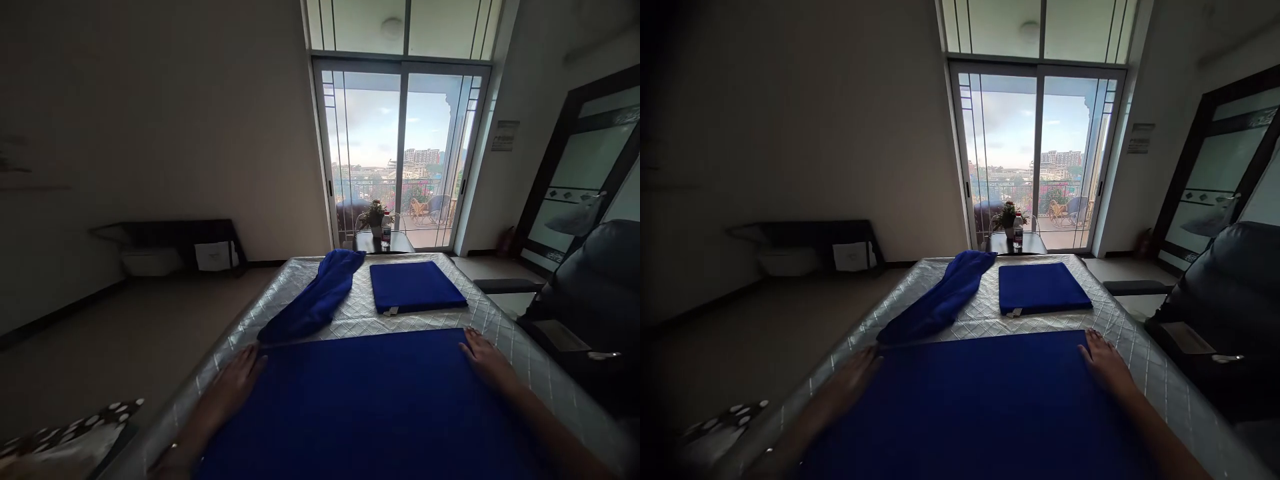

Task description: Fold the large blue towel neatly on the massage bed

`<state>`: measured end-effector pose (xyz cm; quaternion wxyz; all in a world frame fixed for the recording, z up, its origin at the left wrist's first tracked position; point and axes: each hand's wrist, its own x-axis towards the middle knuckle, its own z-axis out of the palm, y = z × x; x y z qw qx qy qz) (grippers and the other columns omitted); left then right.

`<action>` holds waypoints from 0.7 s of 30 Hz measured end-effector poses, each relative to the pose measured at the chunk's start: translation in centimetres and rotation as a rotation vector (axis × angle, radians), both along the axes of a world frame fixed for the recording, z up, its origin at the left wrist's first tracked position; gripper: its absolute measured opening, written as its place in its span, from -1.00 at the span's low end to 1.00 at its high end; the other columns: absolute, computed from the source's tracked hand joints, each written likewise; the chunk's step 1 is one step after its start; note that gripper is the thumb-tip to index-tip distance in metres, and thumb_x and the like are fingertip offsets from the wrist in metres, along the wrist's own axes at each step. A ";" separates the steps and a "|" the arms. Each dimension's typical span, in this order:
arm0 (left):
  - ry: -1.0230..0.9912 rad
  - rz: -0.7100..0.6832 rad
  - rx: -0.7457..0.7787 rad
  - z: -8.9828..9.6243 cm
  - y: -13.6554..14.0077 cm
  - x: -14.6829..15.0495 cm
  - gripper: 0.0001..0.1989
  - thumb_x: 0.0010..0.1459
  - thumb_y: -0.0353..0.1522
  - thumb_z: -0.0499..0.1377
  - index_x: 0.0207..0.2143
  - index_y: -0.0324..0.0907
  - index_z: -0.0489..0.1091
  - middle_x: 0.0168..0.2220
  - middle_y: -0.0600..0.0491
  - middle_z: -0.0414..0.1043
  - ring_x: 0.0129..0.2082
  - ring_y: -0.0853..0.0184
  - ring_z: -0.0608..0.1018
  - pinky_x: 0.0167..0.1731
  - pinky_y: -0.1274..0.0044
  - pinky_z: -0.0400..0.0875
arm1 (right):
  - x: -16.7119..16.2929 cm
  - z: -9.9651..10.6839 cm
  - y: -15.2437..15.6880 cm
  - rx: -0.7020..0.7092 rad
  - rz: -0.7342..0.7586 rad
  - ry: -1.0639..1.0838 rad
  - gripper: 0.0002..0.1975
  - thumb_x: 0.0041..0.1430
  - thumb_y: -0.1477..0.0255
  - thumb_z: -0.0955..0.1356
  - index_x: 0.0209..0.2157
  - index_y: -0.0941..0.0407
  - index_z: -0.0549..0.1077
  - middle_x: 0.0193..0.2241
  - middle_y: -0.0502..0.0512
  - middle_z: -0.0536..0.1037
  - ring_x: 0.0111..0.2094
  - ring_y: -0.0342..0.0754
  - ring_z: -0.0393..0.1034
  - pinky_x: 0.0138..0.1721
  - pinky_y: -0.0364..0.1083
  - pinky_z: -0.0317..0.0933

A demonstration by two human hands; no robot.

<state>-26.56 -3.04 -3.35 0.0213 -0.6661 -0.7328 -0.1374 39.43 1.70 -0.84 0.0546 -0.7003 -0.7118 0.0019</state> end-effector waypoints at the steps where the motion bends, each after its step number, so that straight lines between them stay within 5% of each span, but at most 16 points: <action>1: -0.012 0.013 -0.032 0.1 0.0 0.0 -0.31 0.40 -0.09 -0.22 0.41 -0.29 0.05 0.45 -0.16 0.06 0.45 0.08 0.14 0.40 0.12 0.10 | 0.1 -0.2 0.1 0.002 -0.001 -0.010 -0.25 0.39 0.14 -0.05 0.43 0.28 0.03 0.47 0.22 0.01 0.48 0.02 -0.18 0.45 0.07 -0.21; 7: -0.037 0.087 -0.073 1.6 -0.6 1.4 -0.25 0.37 -0.02 -0.24 0.42 -0.31 0.02 0.47 -0.14 0.04 0.47 0.10 0.08 0.43 0.11 0.02 | 0.0 -0.1 0.0 0.011 -0.019 -0.031 -0.28 0.41 0.14 -0.04 0.44 0.24 -0.02 0.47 0.17 0.01 0.47 -0.02 -0.16 0.45 0.06 -0.20; 13: 0.123 0.149 0.163 4.9 -2.0 4.5 -0.34 0.35 -0.11 -0.11 0.25 -0.41 0.34 0.34 -0.27 0.30 0.39 0.04 0.30 0.40 0.14 0.11 | -2.2 2.6 -1.7 0.151 -0.038 -0.167 -0.38 0.40 0.35 0.03 0.36 0.31 0.20 0.42 0.30 0.14 0.47 0.08 -0.12 0.46 0.16 -0.25; 18: 0.022 -0.085 0.170 7.7 -2.9 12.6 -0.44 0.40 -0.19 -0.13 0.22 -0.29 0.40 0.29 -0.16 0.41 0.31 0.13 0.42 0.32 0.25 0.32 | -9.1 4.7 -4.1 0.171 0.139 -0.042 -0.41 0.37 0.39 0.06 0.34 0.27 0.26 0.36 0.29 0.26 0.42 0.11 0.05 0.43 0.17 -0.10; 21: 0.005 -0.293 0.117 7.8 -3.2 19.2 -0.42 0.40 -0.09 -0.09 0.24 -0.22 0.38 0.31 -0.13 0.38 0.33 0.13 0.39 0.35 0.26 0.29 | -15.4 5.0 -6.0 0.091 0.332 0.074 -0.39 0.40 0.29 0.07 0.37 0.23 0.21 0.39 0.23 0.19 0.43 0.08 0.00 0.43 0.14 -0.07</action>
